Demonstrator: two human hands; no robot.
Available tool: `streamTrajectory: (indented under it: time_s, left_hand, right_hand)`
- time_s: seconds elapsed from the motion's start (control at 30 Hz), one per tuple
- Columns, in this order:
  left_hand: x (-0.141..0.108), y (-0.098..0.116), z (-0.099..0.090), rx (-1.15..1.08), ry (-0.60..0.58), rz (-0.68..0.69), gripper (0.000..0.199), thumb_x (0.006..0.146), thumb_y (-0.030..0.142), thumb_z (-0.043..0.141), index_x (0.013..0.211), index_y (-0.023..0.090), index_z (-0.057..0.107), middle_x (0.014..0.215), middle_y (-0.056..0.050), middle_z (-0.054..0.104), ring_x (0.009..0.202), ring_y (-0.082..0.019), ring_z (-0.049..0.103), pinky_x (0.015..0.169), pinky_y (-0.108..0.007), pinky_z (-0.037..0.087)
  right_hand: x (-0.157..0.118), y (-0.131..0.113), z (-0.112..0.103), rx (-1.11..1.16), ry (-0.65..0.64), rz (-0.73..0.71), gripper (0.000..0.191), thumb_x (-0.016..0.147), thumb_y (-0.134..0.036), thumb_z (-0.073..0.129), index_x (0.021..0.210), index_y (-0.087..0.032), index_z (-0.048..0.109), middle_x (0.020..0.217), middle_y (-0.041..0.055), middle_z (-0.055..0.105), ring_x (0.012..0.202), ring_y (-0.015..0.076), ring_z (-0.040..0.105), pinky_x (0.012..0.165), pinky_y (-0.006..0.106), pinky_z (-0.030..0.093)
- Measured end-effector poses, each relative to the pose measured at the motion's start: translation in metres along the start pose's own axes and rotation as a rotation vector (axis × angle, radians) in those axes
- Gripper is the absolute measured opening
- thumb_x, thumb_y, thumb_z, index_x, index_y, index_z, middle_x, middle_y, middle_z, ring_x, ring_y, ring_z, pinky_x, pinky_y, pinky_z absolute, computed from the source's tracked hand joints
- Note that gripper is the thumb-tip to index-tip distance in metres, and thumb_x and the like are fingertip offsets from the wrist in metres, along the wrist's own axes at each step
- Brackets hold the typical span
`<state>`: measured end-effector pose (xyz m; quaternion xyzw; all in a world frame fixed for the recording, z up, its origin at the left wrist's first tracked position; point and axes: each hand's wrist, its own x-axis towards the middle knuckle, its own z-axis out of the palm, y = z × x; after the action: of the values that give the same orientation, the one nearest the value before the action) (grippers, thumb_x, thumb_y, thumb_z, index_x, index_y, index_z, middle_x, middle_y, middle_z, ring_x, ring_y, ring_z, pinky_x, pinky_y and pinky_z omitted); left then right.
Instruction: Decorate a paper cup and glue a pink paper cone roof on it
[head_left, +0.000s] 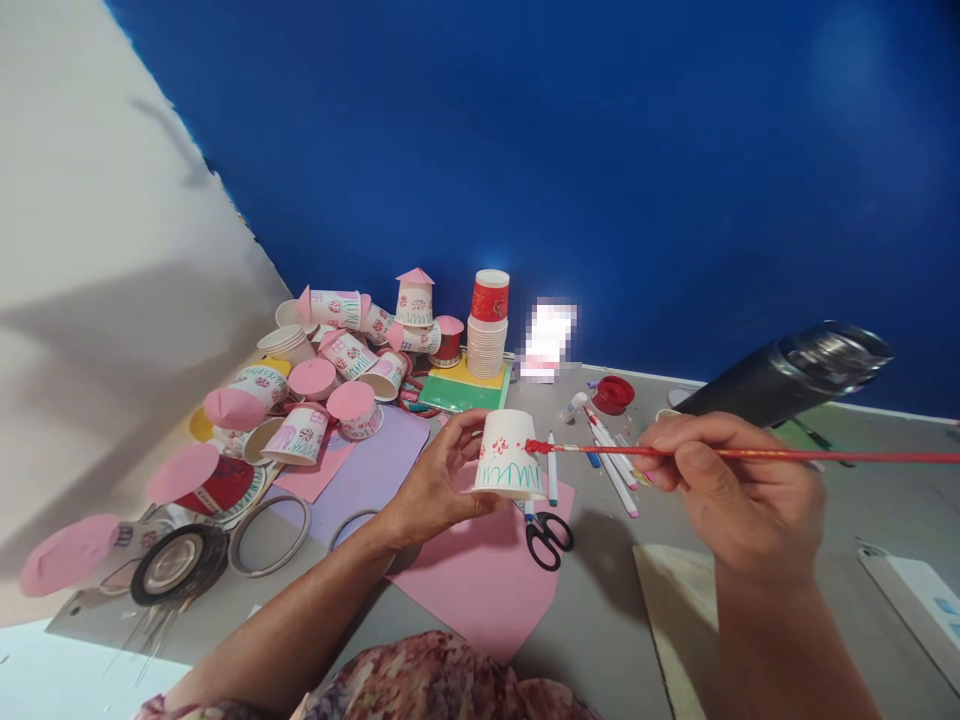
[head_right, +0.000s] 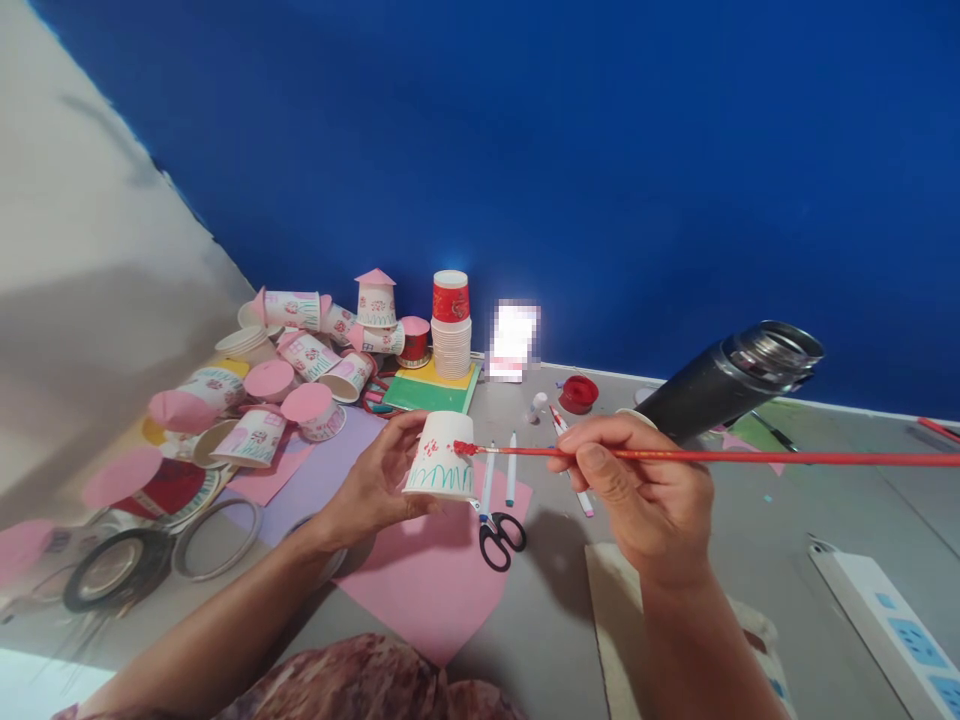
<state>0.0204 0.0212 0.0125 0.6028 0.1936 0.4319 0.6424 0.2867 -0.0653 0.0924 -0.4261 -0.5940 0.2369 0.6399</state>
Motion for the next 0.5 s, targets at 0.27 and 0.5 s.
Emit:
streamTrajectory:
  time_s: [0.27, 0.5]
  left_hand:
    - [-0.0008, 0.001, 0.0012, 0.016, -0.011, -0.011, 0.086, 0.066, 0.023, 0.097, 0.14, 0.032, 0.055, 0.144, -0.009, 0.061, 0.136, -0.031, 0.056, 0.114, -0.043, 0.043]
    - [-0.0026, 0.0021, 0.0021, 0.029, 0.008, -0.057, 0.084, 0.066, 0.028, 0.097, 0.139, 0.032, 0.055, 0.144, -0.01, 0.062, 0.138, -0.032, 0.055, 0.115, -0.045, 0.042]
  right_hand:
    - [-0.0019, -0.0002, 0.0019, -0.005, -0.029, -0.003, 0.012, 0.099, -0.025, 0.067, 0.095, -0.021, 0.078, 0.084, 0.0035, 0.07, 0.064, 0.0142, 0.065, 0.053, 0.03, 0.049]
    - [-0.0025, 0.001, 0.0032, -0.003, 0.005, 0.015, 0.012, 0.099, -0.025, 0.068, 0.096, -0.022, 0.079, 0.087, 0.0043, 0.071, 0.065, 0.0148, 0.065, 0.053, 0.03, 0.049]
